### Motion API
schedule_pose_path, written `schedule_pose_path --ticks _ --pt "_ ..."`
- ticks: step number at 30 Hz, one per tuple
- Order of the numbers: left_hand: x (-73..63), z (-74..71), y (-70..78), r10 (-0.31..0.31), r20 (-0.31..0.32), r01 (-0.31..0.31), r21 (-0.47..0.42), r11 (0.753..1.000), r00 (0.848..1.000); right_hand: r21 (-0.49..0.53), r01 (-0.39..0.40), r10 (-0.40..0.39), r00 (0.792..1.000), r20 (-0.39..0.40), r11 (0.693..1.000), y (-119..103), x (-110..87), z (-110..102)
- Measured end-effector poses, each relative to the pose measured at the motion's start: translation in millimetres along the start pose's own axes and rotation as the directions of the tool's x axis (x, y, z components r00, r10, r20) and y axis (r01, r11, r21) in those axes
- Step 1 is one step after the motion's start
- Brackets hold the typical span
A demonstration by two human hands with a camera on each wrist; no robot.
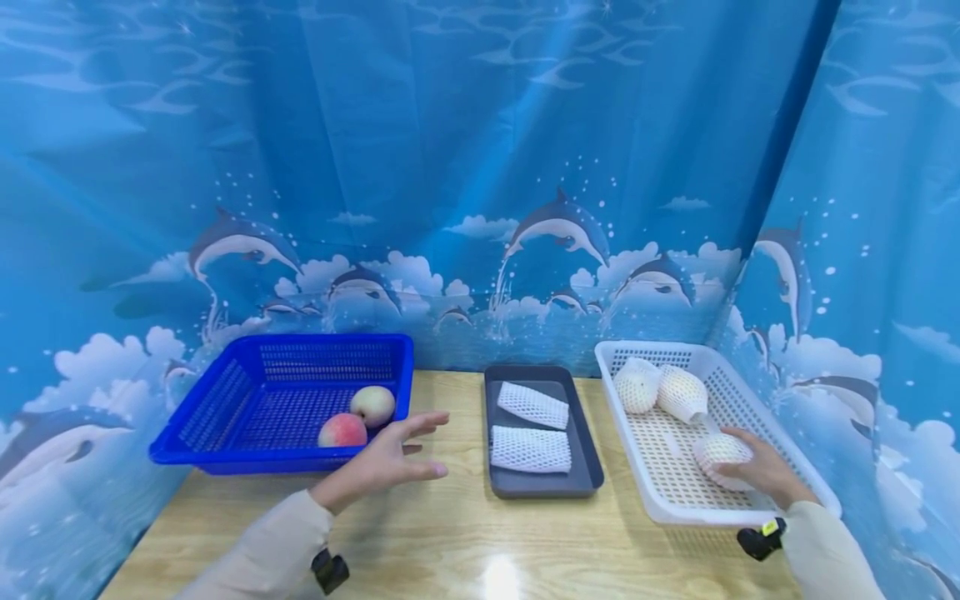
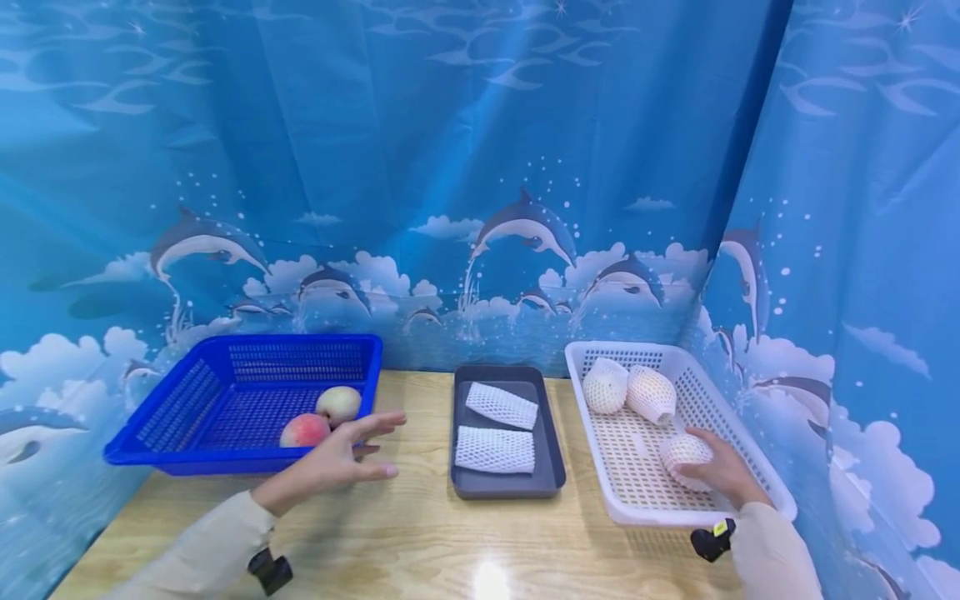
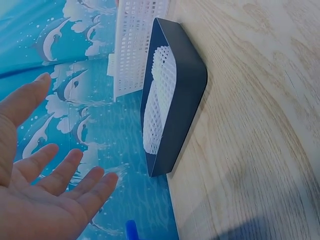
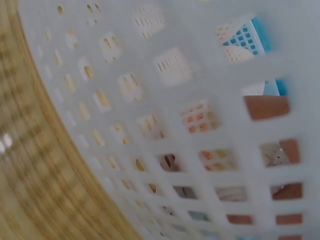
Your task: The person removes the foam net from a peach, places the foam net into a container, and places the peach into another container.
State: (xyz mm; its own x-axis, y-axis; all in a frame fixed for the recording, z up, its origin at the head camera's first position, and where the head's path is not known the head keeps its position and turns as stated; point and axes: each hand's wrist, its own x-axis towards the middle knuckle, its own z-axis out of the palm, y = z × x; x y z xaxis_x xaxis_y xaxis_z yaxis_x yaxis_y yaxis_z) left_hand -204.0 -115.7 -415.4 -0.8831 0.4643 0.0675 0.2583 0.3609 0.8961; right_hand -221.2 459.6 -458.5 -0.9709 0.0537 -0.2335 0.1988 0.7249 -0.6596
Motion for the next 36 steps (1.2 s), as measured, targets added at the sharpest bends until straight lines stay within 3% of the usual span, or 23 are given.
schedule_pose_path --ticks 9,17,24,32,36 --pt "-2.6 -0.1 1.2 0.032 -0.016 -0.032 0.002 0.999 0.999 -0.007 0.042 -0.042 0.999 -0.030 0.999 2 -4.1 -1" --pt "-4.1 -3.9 -0.1 0.061 -0.009 -0.061 -0.005 0.998 0.998 0.001 -0.045 0.045 0.997 -0.066 0.999 -3 -4.9 -4" --pt "-3.0 -3.9 -0.9 0.072 -0.004 -0.072 -0.013 0.997 0.997 -0.030 0.035 -0.037 0.996 -0.086 0.999 -12 -10.3 -8" --pt "0.1 -0.4 -1.5 0.010 -0.026 -0.010 -0.010 1.000 1.000 -0.011 0.072 -0.073 0.989 -0.129 0.997 -30 -19.3 -10" --pt "0.4 0.8 -1.8 0.011 -0.021 -0.011 -0.008 1.000 1.000 -0.024 0.112 -0.114 0.982 -0.151 0.993 -41 -24.7 -10"
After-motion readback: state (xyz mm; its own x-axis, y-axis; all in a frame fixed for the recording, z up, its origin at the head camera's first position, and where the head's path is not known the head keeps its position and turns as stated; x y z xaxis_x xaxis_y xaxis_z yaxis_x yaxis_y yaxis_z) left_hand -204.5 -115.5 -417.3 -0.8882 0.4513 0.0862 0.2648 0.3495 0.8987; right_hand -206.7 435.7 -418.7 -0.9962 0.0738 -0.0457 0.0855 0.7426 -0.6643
